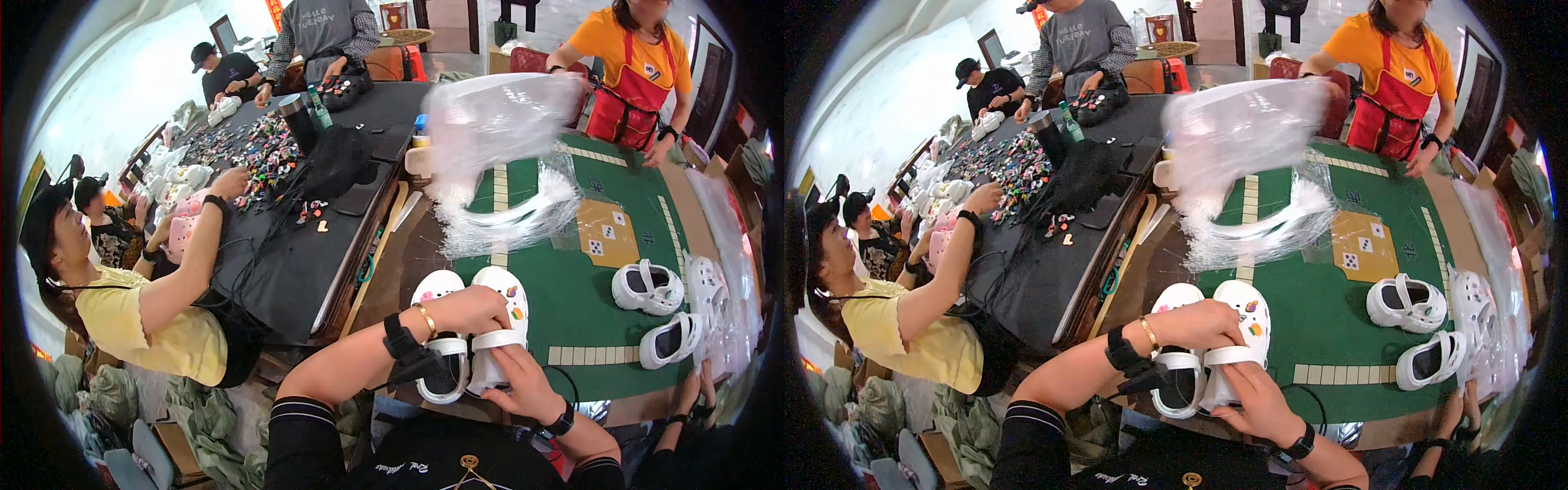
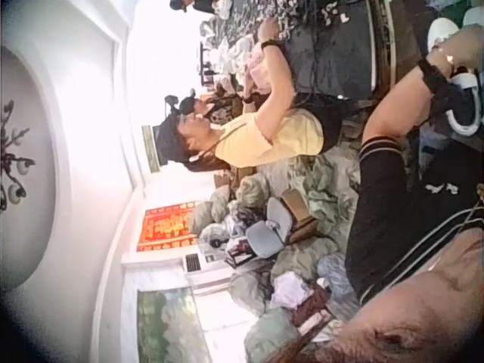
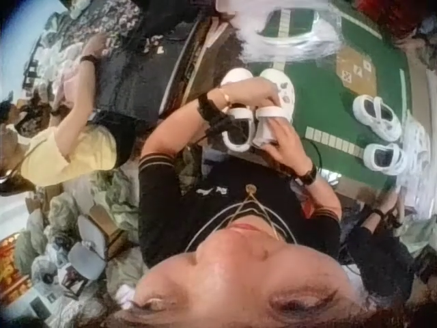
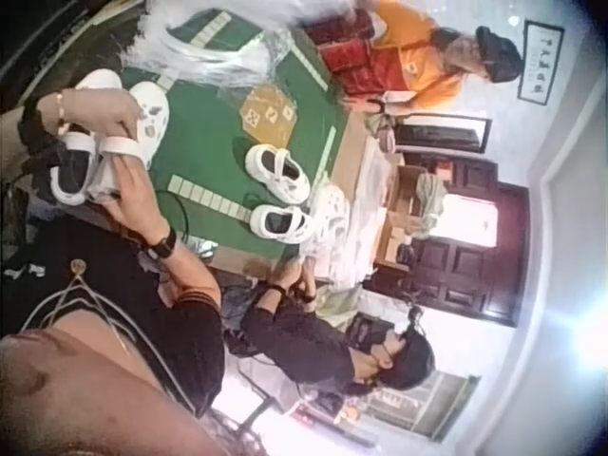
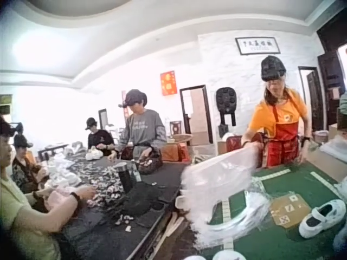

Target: Decorating shoes with small charms and accessories.

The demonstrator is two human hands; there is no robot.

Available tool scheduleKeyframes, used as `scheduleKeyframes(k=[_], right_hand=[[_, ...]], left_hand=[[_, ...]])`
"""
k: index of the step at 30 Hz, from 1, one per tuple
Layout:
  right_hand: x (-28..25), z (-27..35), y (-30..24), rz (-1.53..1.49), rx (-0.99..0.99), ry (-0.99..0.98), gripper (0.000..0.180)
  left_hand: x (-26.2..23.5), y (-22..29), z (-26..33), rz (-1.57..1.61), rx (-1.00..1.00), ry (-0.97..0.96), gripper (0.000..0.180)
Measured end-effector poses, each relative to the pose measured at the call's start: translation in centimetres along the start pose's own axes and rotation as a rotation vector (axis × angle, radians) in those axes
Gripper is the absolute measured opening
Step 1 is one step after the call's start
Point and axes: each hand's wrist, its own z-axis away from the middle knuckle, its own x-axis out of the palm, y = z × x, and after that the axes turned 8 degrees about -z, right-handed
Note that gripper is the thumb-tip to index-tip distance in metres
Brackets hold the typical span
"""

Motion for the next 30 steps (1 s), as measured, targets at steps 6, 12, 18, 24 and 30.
scheduleKeyframes(k=[6, 12, 18, 24, 30], right_hand=[[0.2, -0.2, 0.5, 0.013, 0.006, -0.028, 0.075], [0.3, -0.6, -0.5, 0.057, -0.006, -0.037, 0.072], [0.9, 0.5, -0.2, 0.056, 0.042, -0.017, 0.067], [-0.1, 0.5, -0.5, 0.062, 0.027, -0.046, 0.054], [-2.3, 0.9, -0.8, 0.038, -0.006, 0.151, 0.043]], left_hand=[[-0.2, 0.4, -0.7, -0.156, -0.020, -0.036, 0.020], [-0.3, 0.0, -0.3, 0.015, 0.054, -0.023, 0.022], [0.5, 1.1, -0.4, -0.159, 0.060, 0.071, 0.016], [1.6, 0.3, 0.0, -0.137, 0.028, 0.127, 0.018], [-1.1, 1.9, 0.8, -0.306, 0.042, 0.345, 0.007]])
